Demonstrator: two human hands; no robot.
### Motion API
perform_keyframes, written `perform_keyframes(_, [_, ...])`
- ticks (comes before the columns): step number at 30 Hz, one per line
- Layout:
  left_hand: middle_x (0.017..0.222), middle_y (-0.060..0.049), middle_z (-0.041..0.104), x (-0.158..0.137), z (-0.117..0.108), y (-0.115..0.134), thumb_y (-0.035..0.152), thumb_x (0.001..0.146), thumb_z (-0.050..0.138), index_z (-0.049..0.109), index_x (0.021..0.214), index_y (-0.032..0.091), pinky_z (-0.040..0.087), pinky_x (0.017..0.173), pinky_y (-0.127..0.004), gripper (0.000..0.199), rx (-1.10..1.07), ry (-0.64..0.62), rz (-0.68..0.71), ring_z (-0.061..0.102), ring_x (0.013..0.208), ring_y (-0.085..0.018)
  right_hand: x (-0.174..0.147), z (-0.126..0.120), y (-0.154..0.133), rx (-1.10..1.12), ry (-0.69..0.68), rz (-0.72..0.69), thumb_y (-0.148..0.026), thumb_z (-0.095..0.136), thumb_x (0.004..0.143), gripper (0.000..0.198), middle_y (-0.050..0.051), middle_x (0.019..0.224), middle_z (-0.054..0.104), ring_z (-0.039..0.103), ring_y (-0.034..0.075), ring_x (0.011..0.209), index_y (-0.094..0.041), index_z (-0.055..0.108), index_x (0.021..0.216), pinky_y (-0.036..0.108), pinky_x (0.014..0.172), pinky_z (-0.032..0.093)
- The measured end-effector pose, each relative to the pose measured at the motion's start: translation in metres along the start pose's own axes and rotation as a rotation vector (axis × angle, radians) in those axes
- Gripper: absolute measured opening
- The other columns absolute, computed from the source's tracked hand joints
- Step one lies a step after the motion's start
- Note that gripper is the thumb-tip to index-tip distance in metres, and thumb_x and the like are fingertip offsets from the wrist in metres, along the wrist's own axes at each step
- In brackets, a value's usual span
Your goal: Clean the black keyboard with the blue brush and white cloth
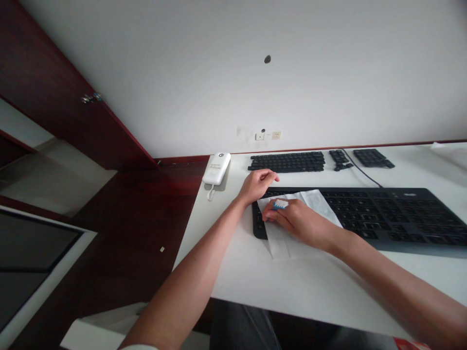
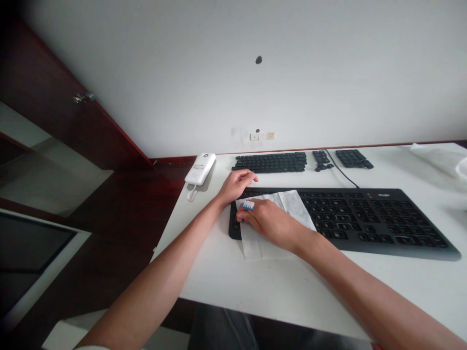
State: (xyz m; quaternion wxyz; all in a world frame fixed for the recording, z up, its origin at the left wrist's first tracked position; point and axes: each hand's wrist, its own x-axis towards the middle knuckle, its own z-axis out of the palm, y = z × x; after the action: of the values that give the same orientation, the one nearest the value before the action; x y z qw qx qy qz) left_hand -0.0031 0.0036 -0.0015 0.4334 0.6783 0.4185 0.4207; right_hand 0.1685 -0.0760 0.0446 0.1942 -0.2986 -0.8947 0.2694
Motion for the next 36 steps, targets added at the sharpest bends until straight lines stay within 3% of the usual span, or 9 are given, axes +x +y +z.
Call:
perform_keyframes(13, [0.072, 0.0, 0.055, 0.001, -0.001, 0.0, 0.045, 0.097, 0.055, 0.071, 0.086, 0.016, 0.033, 0.064, -0.027, 0.035, 0.014, -0.008, 0.015, 0.046, 0.068, -0.014, -0.002, -0.002, 0.009, 0.029, 0.006, 0.073, -0.037, 0.037, 0.11, 0.039, 0.005, 0.091, 0.079, 0.073, 0.021, 0.078, -0.022, 0.072, 0.1, 0.034, 0.077, 0.052])
perform_keyframes(16, [0.072, 0.0, 0.056, 0.001, -0.001, -0.001, 0.044, 0.097, 0.053, 0.071, 0.086, 0.016, 0.035, 0.065, -0.027, 0.035, 0.039, -0.012, 0.026, 0.046, 0.068, -0.015, -0.003, -0.007, 0.008, 0.029, 0.067, 0.084, -0.041, 0.036, 0.111, 0.042, 0.004, 0.094, 0.079, 0.072, 0.02, 0.077, -0.022, 0.072, 0.099, 0.033, 0.077, 0.052])
perform_keyframes(20, [0.072, 0.0, 0.057, 0.003, -0.001, -0.003, 0.042, 0.096, 0.054, 0.072, 0.085, 0.016, 0.036, 0.066, -0.027, 0.033, 0.032, -0.012, 0.044, 0.048, 0.068, -0.015, -0.003, -0.01, 0.006, 0.024, 0.145, 0.079, -0.038, 0.043, 0.109, 0.035, 0.005, 0.103, 0.081, 0.075, 0.023, 0.092, -0.023, 0.073, 0.106, 0.035, 0.085, 0.054])
perform_keyframes(25, [0.072, 0.0, 0.056, 0.004, 0.0, -0.007, 0.045, 0.097, 0.054, 0.072, 0.088, 0.016, 0.036, 0.066, -0.026, 0.035, 0.05, -0.007, 0.015, 0.047, 0.068, -0.015, -0.001, -0.006, 0.01, 0.051, 0.062, 0.056, -0.032, 0.044, 0.109, 0.032, 0.004, 0.105, 0.081, 0.076, 0.022, 0.091, -0.023, 0.074, 0.104, 0.035, 0.085, 0.056])
perform_keyframes(36, [0.073, 0.0, 0.059, 0.003, -0.001, -0.003, 0.044, 0.096, 0.054, 0.072, 0.087, 0.016, 0.035, 0.066, -0.027, 0.035, 0.03, -0.013, 0.03, 0.049, 0.069, -0.015, 0.001, -0.005, 0.014, 0.01, 0.136, 0.03, -0.03, 0.044, 0.109, 0.031, 0.004, 0.103, 0.081, 0.076, 0.023, 0.093, -0.022, 0.074, 0.103, 0.036, 0.087, 0.056])
